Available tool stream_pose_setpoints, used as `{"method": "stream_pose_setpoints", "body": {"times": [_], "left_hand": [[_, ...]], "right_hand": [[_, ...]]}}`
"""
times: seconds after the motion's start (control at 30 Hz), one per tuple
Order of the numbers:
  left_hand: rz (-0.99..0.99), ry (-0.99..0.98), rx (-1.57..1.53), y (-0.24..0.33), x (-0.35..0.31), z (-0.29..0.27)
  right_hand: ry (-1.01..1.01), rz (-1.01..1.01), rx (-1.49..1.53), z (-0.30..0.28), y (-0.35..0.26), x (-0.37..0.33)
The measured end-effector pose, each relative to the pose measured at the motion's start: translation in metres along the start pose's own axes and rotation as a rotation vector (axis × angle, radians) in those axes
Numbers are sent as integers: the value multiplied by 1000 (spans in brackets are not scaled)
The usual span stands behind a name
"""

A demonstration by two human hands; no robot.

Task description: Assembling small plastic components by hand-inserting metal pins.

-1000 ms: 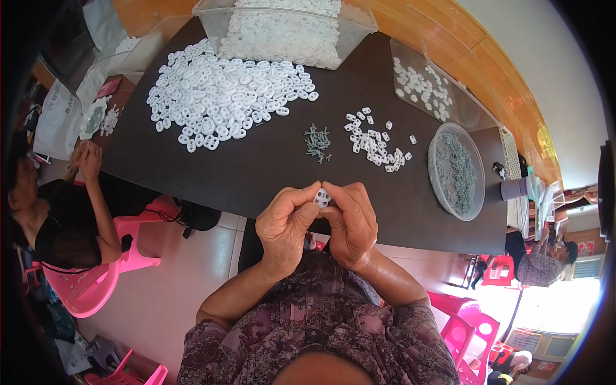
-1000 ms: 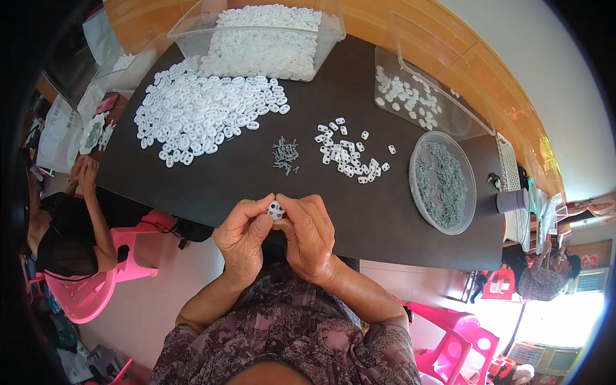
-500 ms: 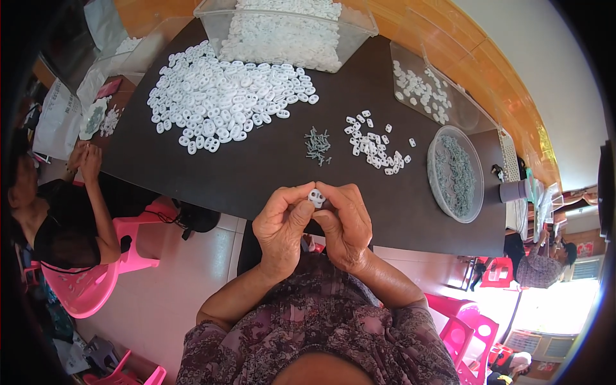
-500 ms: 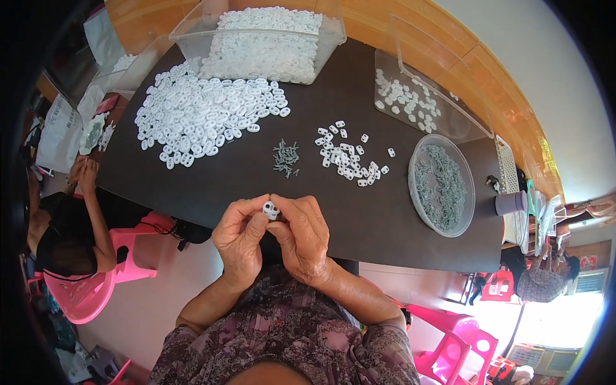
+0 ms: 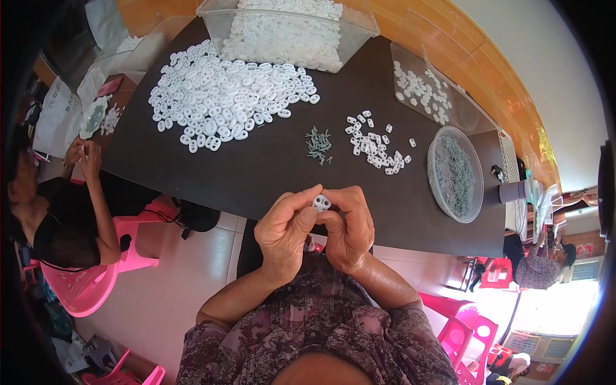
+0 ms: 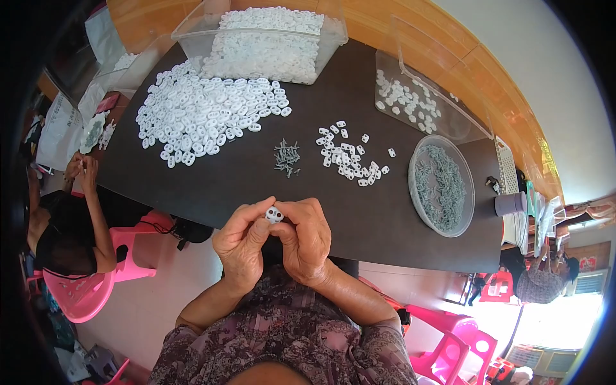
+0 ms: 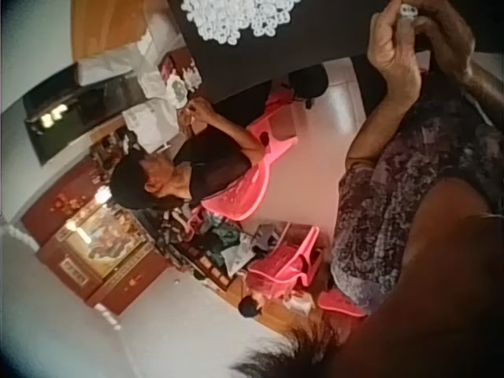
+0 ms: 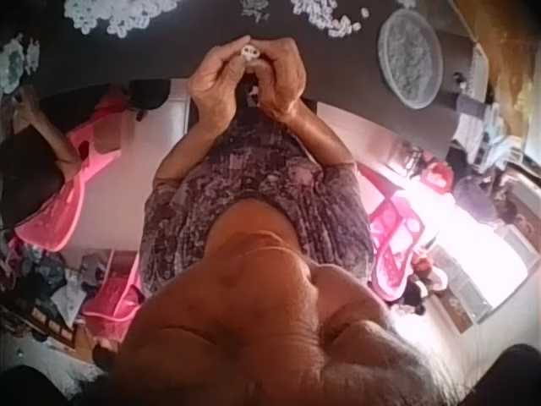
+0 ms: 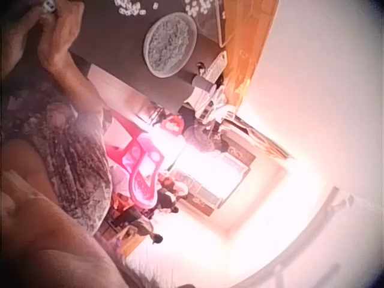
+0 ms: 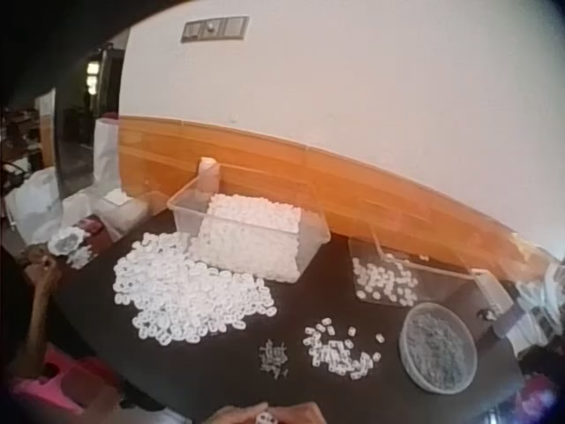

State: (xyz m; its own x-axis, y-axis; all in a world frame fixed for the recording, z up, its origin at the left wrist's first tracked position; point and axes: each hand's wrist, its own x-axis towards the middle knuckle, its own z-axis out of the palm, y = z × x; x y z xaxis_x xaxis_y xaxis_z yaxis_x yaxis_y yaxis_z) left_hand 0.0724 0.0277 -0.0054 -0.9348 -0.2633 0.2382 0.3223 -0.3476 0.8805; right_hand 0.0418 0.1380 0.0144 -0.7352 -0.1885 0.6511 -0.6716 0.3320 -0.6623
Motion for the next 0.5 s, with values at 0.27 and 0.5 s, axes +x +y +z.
{"method": "stream_pose_setpoints", "body": {"times": [0.27,0.5], "left_hand": [[145,-18,82,-1,-7,4],[233,53,135,0,-14,12]], "right_hand": [[35,-94,-28,-1,1,-4],[38,-146,-22,-3,0,-7]]}}
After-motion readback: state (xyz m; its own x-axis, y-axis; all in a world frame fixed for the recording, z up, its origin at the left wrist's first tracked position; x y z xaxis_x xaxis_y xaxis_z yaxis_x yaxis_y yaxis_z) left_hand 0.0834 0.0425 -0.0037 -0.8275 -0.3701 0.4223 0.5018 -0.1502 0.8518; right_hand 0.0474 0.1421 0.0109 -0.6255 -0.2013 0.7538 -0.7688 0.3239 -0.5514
